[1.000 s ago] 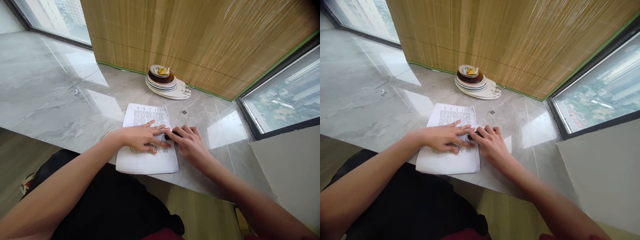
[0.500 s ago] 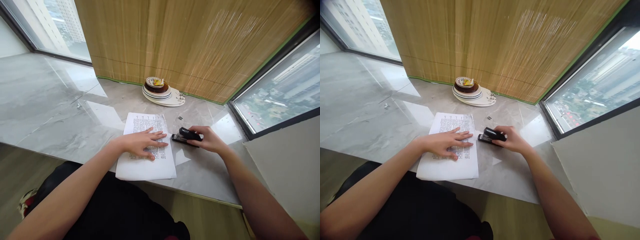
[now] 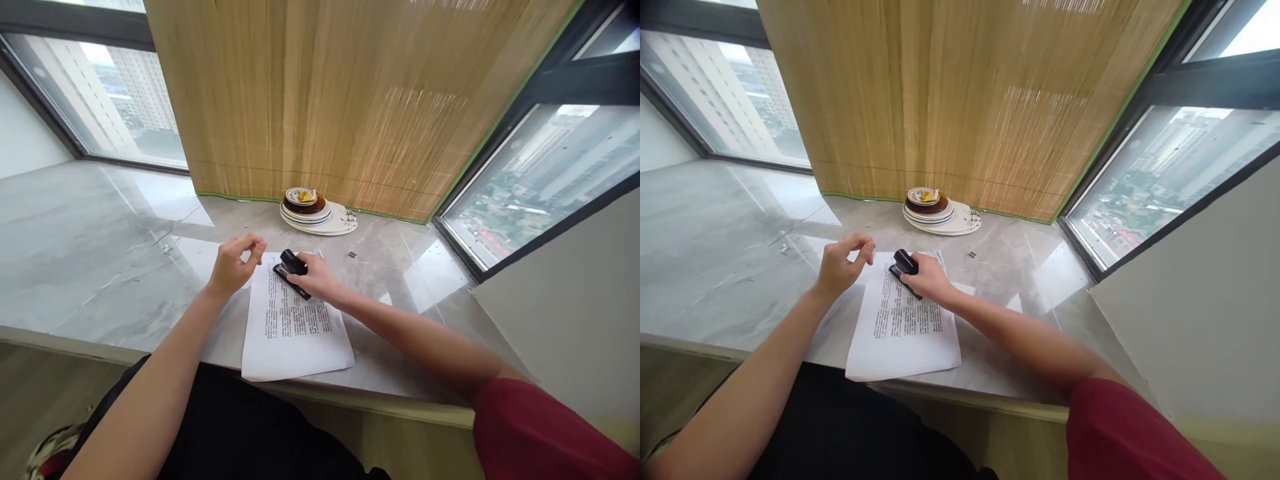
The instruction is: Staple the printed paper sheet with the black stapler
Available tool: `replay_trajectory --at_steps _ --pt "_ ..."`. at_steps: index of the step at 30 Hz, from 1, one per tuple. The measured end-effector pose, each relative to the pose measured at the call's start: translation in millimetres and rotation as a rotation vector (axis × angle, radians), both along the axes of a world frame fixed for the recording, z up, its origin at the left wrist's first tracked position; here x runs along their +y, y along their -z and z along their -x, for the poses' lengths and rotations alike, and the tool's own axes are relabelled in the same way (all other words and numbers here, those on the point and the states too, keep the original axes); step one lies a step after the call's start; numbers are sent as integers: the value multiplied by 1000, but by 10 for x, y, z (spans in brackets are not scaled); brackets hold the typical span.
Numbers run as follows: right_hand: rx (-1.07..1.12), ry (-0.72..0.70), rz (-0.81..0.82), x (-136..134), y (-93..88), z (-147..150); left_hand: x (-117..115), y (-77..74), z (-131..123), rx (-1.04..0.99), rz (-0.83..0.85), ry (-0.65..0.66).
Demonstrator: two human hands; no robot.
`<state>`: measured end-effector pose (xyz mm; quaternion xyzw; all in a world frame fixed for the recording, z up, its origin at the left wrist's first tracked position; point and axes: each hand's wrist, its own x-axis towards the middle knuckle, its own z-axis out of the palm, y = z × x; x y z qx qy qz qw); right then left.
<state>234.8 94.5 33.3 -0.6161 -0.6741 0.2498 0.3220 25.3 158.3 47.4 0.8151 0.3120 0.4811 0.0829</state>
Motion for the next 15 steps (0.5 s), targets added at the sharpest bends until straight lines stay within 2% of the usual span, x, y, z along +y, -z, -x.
replay_trajectory --at_steps 2,4,11,13,15 --pt "-41 -1 -20 50 52 27 44 25 23 53 0 -13" --pt "-75 24 -35 -16 101 -72 59 48 10 72 6 -17" --pt "-123 264 7 -621 149 -878 72 46 -22 47 35 -34" --pt "-90 286 39 -669 150 -1093 99 45 4 15 45 -51" --pt "-59 304 -19 -616 173 -1283 132 46 42 -30 63 -82"
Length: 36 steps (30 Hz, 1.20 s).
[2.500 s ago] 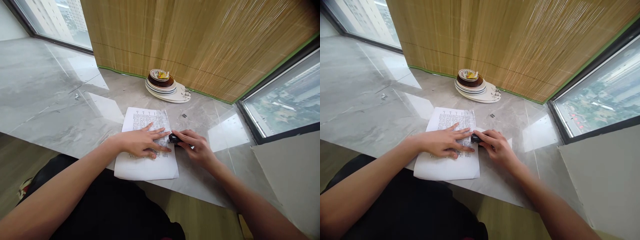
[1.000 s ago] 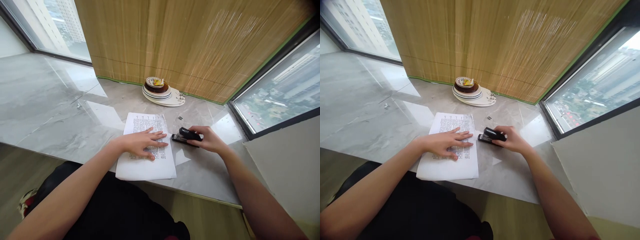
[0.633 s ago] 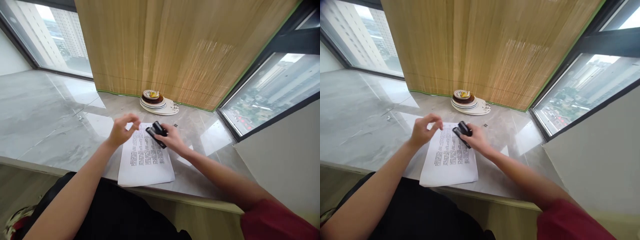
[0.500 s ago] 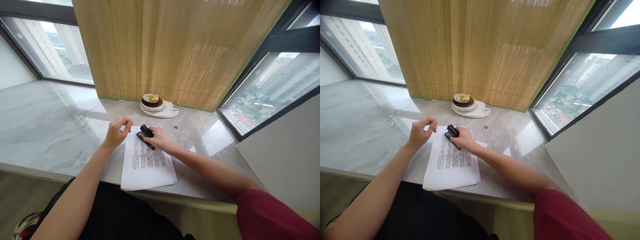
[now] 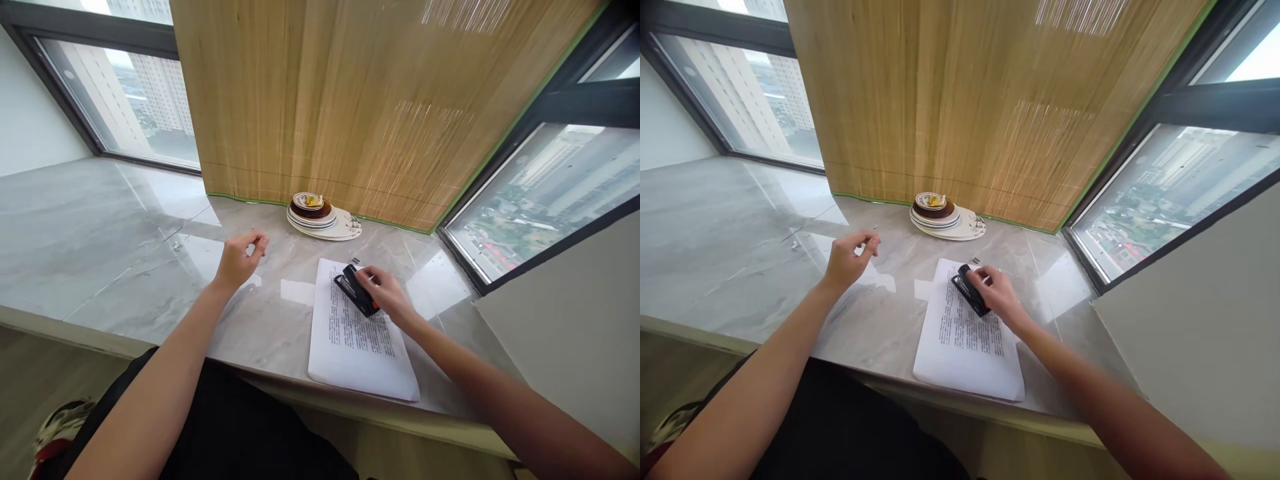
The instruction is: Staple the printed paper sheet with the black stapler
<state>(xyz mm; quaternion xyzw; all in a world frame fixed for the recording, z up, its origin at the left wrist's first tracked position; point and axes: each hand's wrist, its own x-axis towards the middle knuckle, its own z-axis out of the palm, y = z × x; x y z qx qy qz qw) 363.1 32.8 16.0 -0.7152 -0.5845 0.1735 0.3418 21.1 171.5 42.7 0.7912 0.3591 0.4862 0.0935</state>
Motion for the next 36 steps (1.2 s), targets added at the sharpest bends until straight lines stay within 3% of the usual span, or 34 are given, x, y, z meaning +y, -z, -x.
replay_trajectory --at_steps 2,4,7,9,13,20,24,27,31,36 --pt "-70 -18 -140 121 61 -159 31 -3 41 -44 16 -37" --pt "-194 -143 -213 267 159 -269 52 -15 77 -70 26 -67" --pt "-308 -391 -116 470 326 -288 54 -49 104 -88 39 -93" --pt "-371 -476 -41 596 401 -173 41 -77 104 -105 49 -102" --pt "-471 -545 -5 906 426 396 24 -111 95 -145 54 -106" --pt "-454 -586 -91 1624 375 1837 61 -146 214 -203 76 -155" --pt "-477 -655 -95 1794 342 2228 100 -191 322 -278 57 -201" --pt "-460 -657 -108 1729 335 2215 141 -194 373 -379 55 -208" --pt "-407 -641 -109 1502 351 1902 194 -155 396 -414 74 -213" --pt "-392 -574 -72 1176 373 1294 232 -63 362 -147 195 -197"
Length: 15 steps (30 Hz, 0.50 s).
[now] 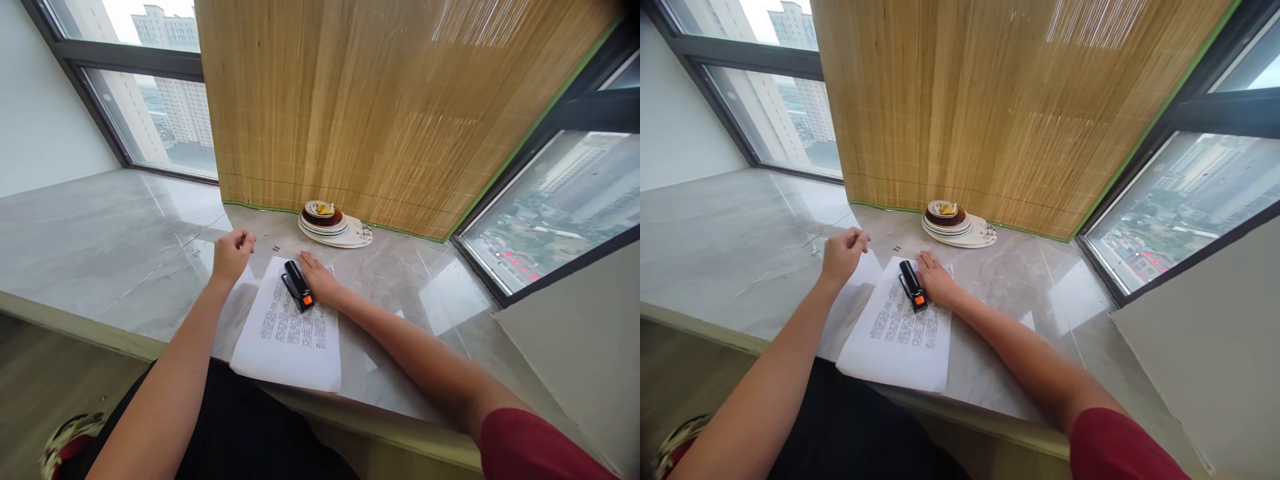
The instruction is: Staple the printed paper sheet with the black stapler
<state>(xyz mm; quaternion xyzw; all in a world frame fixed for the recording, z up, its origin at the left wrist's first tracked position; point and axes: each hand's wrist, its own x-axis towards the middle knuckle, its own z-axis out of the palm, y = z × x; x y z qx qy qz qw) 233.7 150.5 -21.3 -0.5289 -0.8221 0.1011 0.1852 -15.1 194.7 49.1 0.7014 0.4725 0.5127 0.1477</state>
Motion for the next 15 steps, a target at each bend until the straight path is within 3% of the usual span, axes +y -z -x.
replay_trajectory --at_steps 6,9,12,15 --pt "30 13 24 -118 -42 -291 -19 171 -134 452 77 380" --pt "211 96 23 -96 -163 -321 -50 248 -178 573 137 520" --pt "470 305 -28 -251 -341 -420 -79 290 -189 666 182 594" --pt "507 300 -14 -627 -462 -481 -107 292 -192 706 208 593"
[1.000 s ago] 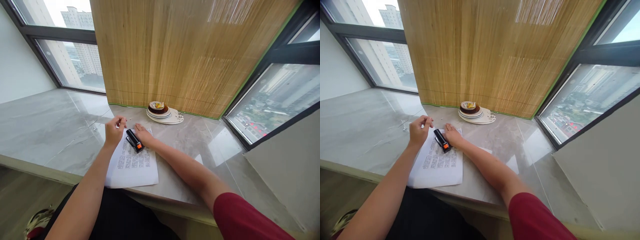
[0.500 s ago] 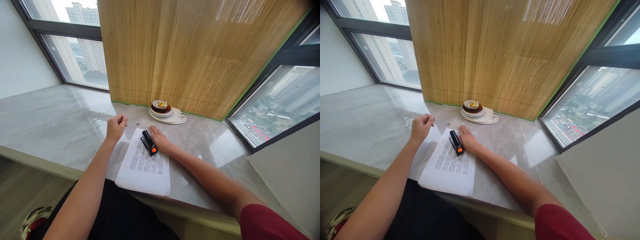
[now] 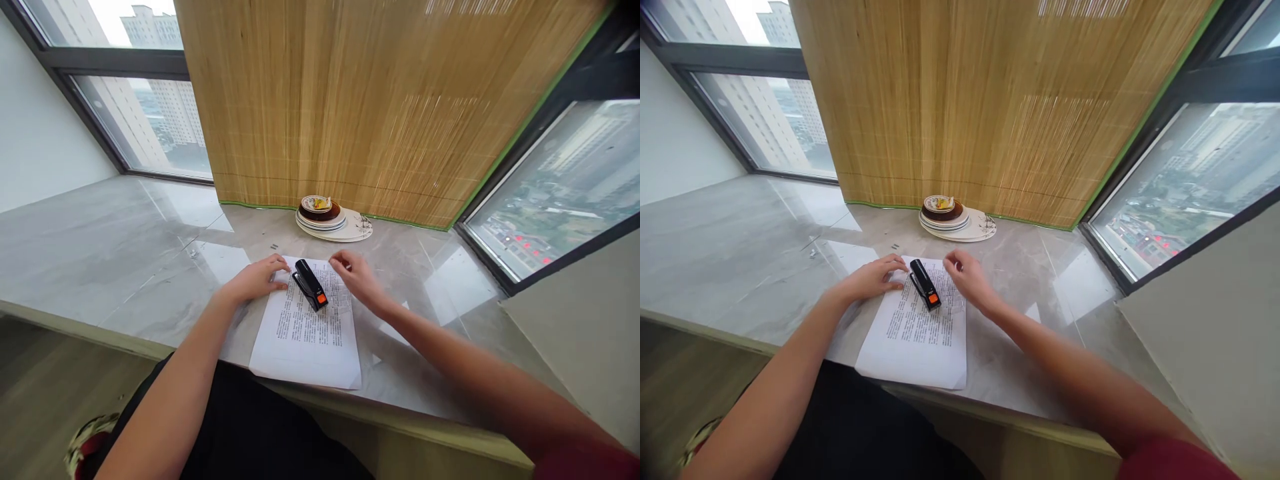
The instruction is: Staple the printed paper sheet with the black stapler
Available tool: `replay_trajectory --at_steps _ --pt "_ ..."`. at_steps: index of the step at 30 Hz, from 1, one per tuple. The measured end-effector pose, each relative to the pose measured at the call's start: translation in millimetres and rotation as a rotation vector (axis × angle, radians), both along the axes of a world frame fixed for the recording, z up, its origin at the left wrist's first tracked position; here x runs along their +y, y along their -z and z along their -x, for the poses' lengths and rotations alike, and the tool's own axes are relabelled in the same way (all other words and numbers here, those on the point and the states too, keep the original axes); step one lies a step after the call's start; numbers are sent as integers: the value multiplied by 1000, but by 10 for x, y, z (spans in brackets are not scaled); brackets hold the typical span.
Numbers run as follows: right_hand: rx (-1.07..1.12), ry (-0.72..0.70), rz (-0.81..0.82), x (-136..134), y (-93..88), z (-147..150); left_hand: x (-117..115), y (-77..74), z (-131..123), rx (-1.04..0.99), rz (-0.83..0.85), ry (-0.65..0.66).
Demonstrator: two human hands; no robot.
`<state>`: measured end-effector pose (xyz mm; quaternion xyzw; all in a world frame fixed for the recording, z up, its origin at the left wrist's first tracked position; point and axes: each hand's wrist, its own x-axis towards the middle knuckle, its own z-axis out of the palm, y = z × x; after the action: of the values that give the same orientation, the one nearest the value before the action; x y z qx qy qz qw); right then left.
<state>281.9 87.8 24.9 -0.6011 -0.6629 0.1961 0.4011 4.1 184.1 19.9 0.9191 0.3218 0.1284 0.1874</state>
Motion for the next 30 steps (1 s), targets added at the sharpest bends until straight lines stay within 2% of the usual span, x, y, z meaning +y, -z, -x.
replay_trajectory --at_steps 3,6,8,12,19,25,27,30 --pt "-118 -74 21 -373 13 60 -36 -23 -13 17 22 -11" --pt "-216 -147 -5 -523 101 171 -74 -46 -36 35 38 -12" --pt "-259 -176 -26 -511 145 223 -90 -54 -50 49 35 -22" --pt "-280 -144 -79 -448 151 210 -99 -60 -74 62 43 -23" --pt "-91 -129 -192 -349 109 -67 -145 -74 -124 45 102 3" --pt "34 -171 -116 -189 170 -204 -172 -82 -156 15 107 4" --pt "95 -112 -112 -181 190 -220 -169 -80 -169 -24 132 22" --pt "250 43 -201 -203 219 -225 -154 -78 -193 -84 187 36"
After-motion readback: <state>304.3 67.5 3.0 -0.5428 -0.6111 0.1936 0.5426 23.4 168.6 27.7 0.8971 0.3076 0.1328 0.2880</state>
